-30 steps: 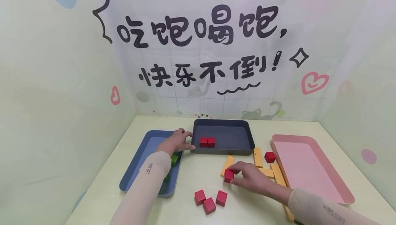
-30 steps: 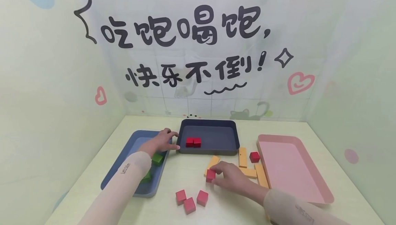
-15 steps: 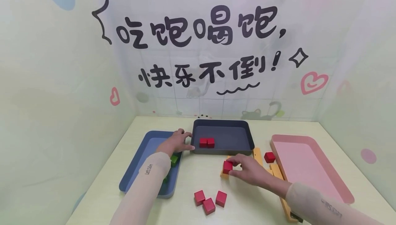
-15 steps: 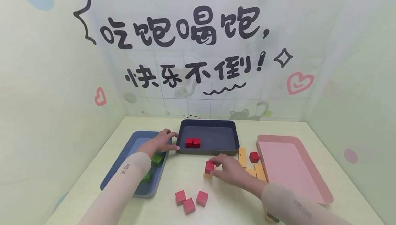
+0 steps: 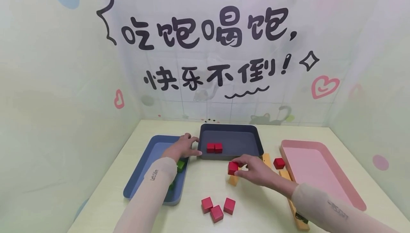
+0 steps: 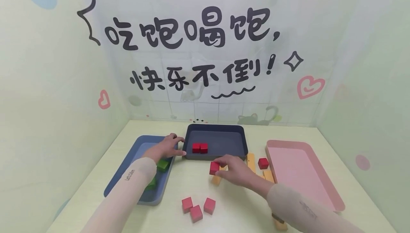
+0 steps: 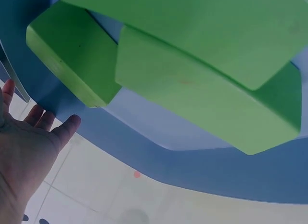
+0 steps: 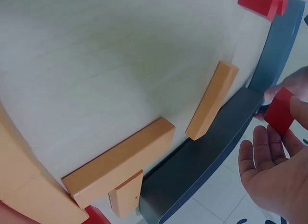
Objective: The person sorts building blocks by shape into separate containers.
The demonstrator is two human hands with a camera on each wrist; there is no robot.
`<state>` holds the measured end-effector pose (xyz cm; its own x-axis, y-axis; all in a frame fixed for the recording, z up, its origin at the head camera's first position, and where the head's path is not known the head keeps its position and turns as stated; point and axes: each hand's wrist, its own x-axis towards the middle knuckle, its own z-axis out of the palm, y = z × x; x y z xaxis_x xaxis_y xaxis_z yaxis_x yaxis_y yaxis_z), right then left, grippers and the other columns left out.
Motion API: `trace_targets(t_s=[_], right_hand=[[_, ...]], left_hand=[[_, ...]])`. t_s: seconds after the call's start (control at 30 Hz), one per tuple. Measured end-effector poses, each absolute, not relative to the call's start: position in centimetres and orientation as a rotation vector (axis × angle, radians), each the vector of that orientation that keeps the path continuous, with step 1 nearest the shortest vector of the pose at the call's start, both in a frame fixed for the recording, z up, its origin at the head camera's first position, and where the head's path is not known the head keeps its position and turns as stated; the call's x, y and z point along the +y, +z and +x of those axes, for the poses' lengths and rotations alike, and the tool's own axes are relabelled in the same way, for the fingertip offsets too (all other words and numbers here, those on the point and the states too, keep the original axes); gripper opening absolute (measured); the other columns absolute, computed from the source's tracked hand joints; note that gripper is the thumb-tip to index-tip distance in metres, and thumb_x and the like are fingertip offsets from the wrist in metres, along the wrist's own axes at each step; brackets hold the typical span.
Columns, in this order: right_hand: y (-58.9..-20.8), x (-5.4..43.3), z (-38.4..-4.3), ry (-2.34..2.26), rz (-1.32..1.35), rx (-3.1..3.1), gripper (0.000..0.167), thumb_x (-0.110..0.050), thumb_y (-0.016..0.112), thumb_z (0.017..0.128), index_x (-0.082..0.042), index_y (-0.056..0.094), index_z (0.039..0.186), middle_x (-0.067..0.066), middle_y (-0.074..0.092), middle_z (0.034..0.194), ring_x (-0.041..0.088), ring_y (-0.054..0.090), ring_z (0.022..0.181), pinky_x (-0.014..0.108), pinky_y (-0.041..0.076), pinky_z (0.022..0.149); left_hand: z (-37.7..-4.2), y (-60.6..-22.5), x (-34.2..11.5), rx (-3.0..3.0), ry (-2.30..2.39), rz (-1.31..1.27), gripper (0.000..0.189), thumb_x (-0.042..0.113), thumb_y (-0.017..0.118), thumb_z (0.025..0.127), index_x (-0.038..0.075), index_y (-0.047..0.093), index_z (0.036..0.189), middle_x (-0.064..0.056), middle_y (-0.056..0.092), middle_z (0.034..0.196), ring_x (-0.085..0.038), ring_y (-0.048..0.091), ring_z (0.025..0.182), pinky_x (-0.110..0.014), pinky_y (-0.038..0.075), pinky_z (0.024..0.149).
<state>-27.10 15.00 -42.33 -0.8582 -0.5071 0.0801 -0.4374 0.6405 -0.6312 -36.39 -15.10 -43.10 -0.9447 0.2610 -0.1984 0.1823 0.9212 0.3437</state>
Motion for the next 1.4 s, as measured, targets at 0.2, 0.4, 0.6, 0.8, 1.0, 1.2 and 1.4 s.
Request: trace_targets(t_s=[0.2,0.4,0.6,0.8,1.0,1.2,1.4], right_hand=[[-42.0,14.7,-28.2,-1.037,-0.75,2.753,0.039,-0.02,0.077,0.088,-0.011,0.068,0.125,-0.005,0.064,0.105,0.019,0.06,0.097,0.035,0.052,0.08],[-41.7,14.4,-29.7,-0.992,-0.699,2.815,0.04,-0.018,0.078,0.087,-0.01,0.069,0.125,-0.003,0.065,0.103,0.016,0.06,0.094,0.033,0.053,0.079],[-41.6,14.6,-31.2,-0.976,-0.704,2.852,0.039,-0.015,0.077,0.088,-0.006,0.069,0.125,0.002,0.067,0.106,0.023,0.062,0.1,0.042,0.053,0.087],[-41.6,14.5,-32.8,-0.9,-0.696,2.903,0.038,-0.014,0.076,0.088,-0.004,0.068,0.124,0.007,0.068,0.11,0.024,0.061,0.099,0.044,0.052,0.089],[-41.8,14.1,-34.5,-0.907,-0.73,2.876,0.036,-0.013,0.074,0.089,-0.002,0.068,0.123,0.007,0.069,0.107,0.022,0.062,0.095,0.043,0.052,0.087],[-41.9,13.8,-36.1,-0.894,-0.665,2.872,0.035,-0.012,0.073,0.089,-0.002,0.069,0.122,0.006,0.07,0.103,0.019,0.062,0.09,0.04,0.052,0.082],[-42.2,13.4,-37.6,-0.853,-0.555,2.877,0.035,-0.01,0.072,0.089,-0.003,0.069,0.123,0.007,0.07,0.102,0.02,0.06,0.088,0.04,0.051,0.082]], left_hand=[[-36.3,-42.9,-15.3,2.834,0.48,0.331,0.062,0.047,0.071,0.09,0.022,0.051,0.143,-0.018,0.034,0.149,-0.035,0.038,0.134,-0.056,0.042,0.102],[-36.3,-42.8,-15.3,2.82,0.492,0.32,0.062,0.047,0.072,0.09,0.023,0.051,0.143,-0.017,0.033,0.15,-0.033,0.038,0.134,-0.055,0.042,0.102],[-36.3,-42.9,-15.3,2.818,0.494,0.308,0.062,0.046,0.072,0.089,0.023,0.051,0.143,-0.017,0.032,0.151,-0.034,0.036,0.135,-0.055,0.042,0.102],[-36.3,-43.1,-15.2,2.822,0.497,0.297,0.063,0.047,0.072,0.089,0.024,0.051,0.143,-0.017,0.032,0.151,-0.033,0.036,0.135,-0.055,0.041,0.103],[-36.3,-43.2,-15.4,2.83,0.491,0.306,0.062,0.046,0.072,0.089,0.023,0.051,0.143,-0.018,0.032,0.151,-0.034,0.036,0.136,-0.055,0.041,0.103],[-36.3,-43.0,-15.3,2.831,0.495,0.317,0.061,0.046,0.071,0.091,0.023,0.05,0.144,-0.018,0.033,0.15,-0.034,0.035,0.136,-0.054,0.04,0.104],[-36.2,-42.8,-15.2,2.84,0.464,0.321,0.061,0.047,0.071,0.09,0.023,0.051,0.143,-0.017,0.035,0.148,-0.033,0.037,0.133,-0.053,0.042,0.103]])
